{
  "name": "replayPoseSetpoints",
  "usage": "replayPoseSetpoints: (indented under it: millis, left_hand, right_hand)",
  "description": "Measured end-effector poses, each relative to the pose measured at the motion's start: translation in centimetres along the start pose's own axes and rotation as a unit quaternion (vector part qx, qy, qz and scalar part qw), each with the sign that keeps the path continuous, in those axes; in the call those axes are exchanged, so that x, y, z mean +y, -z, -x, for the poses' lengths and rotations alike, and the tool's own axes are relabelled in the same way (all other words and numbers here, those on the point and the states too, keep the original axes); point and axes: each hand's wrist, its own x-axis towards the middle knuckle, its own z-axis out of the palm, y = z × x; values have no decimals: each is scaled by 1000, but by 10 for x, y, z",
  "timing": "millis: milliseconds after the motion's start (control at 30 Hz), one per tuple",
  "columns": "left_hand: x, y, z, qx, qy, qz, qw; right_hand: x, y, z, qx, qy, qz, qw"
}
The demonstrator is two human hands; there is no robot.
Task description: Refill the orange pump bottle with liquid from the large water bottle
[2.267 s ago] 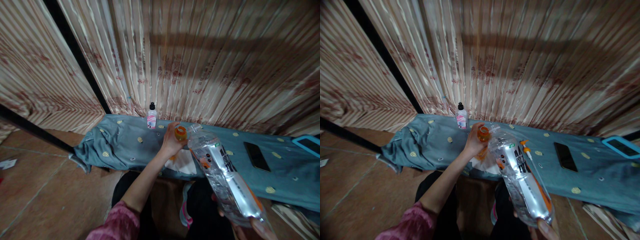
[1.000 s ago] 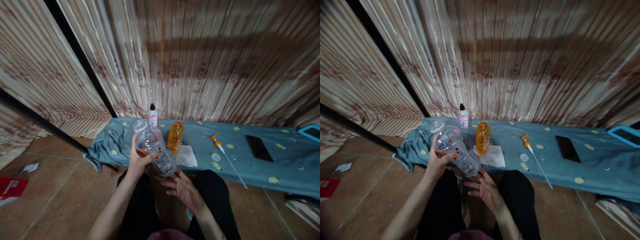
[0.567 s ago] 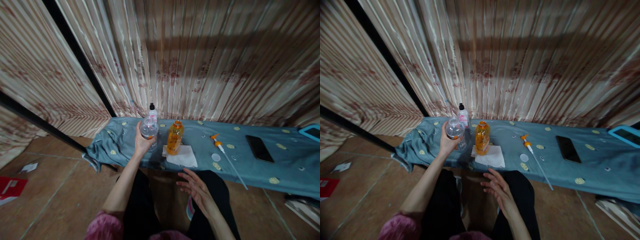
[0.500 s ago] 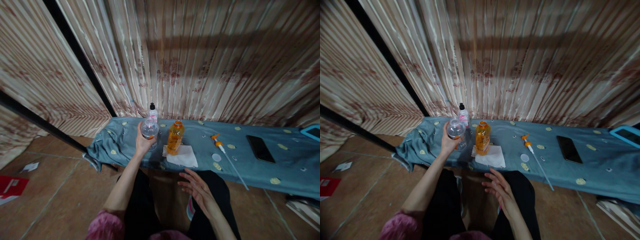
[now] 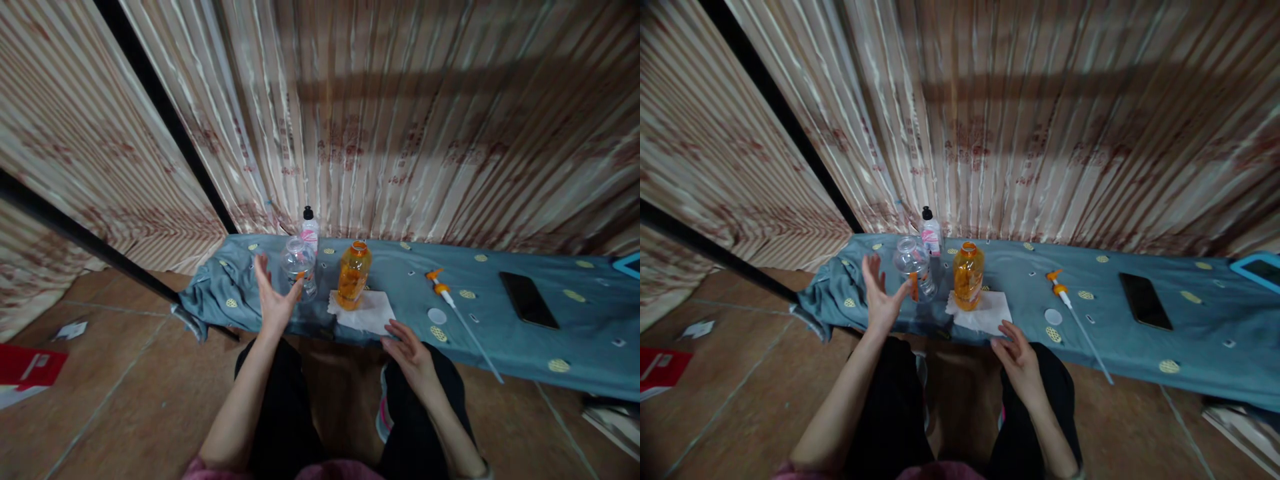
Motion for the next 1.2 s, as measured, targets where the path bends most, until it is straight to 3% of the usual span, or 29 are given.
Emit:
replayPoseSetpoints:
  millis: [100,167,267,433,567,700,967,1200]
  left_hand:
    - [24,11,29,12,-51,31,998]
    - [36,7,49,-42,-50,77,995]
    - [40,-17,63,-154,-8,113,982]
    - [31,-73,34,-208,61,156,964]
    - [27,-103,3,-258,109,193,940]
    - [26,-115,-5,-303,114,233,917]
    - [31,-110,0,-244,89,204,944]
    - [27,-120,24,-207,83,180,958]
  right_hand:
    - [0,6,-20,44,50,124,990]
    - [-3,7,-36,66,82,203,974]
    - [-4,3,-60,87,106,285,949]
    - [1,-7,-90,75,59,362,927]
    - [2,-5,-100,41,-1,380,924]
    - [-1,-3,-103,-9,-27,338,941]
    - [-6,-10,-73,-23,-20,74,997]
    - [-59,-23,-55,18,51,-79,995]
